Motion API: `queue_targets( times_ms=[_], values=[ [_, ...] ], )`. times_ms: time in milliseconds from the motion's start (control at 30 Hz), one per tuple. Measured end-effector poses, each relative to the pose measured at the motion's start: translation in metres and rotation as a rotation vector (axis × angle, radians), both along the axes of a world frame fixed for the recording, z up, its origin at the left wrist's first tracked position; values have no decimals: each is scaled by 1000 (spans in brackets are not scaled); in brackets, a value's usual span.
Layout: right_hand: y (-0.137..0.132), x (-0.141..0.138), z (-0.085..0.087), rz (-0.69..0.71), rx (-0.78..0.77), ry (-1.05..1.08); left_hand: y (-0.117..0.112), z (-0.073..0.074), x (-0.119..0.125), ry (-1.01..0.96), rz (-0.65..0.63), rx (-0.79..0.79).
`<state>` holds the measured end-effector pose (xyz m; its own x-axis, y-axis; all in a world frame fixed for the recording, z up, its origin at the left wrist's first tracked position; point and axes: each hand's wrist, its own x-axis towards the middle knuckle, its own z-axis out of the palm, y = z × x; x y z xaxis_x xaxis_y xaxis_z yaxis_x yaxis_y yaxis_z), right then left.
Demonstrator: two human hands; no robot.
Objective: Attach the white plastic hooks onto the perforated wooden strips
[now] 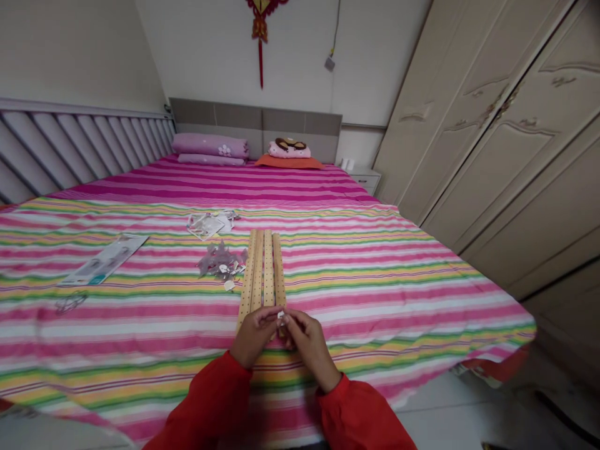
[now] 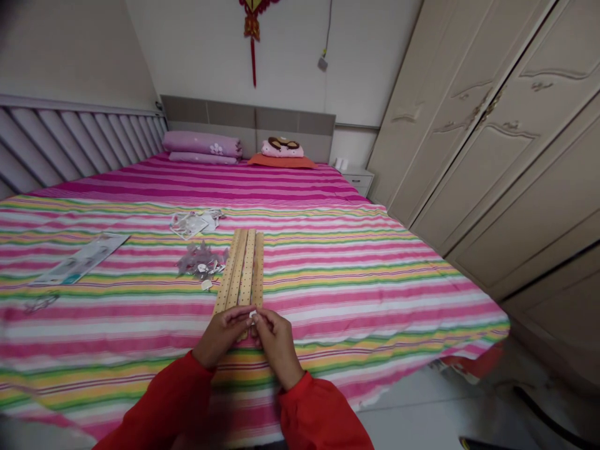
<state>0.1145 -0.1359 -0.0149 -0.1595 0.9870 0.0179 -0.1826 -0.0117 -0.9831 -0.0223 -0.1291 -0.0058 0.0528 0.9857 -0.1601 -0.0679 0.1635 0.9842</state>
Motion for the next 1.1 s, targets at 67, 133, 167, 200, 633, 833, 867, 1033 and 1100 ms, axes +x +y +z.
queue_targets(
  times_ms=[67, 133, 167, 200, 633, 833, 867, 1033, 1100],
  values=[
    [1, 2, 5, -18, 26, -48, -2, 0, 2, -16, -6, -16],
    [2, 3, 8, -29, 22, -81, -2, 0, 3, -38, -13, -31],
    [3, 4, 9, -30, 16, -96, -3, 0, 3, -41, -19, -33],
    [4, 5, 9, -35, 18, -115, -2, 0, 2, -35, -22, -30],
    [3, 10, 1, 30, -184, 137, 6, 12, -8, 0, -8, -85],
    [-5, 7, -2, -15, -314, 210, 14, 9, -1, 25, 62, 21],
    [-6, 6, -3, -29, -351, 243, 14, 7, 0, 37, 65, 48],
    [-3, 7, -5, -80, -461, 384, 14, -4, -4, 195, 115, 191],
    [-2, 7, -6, -91, -472, 410, 11, -10, -9, 352, 119, 289]
  ],
)
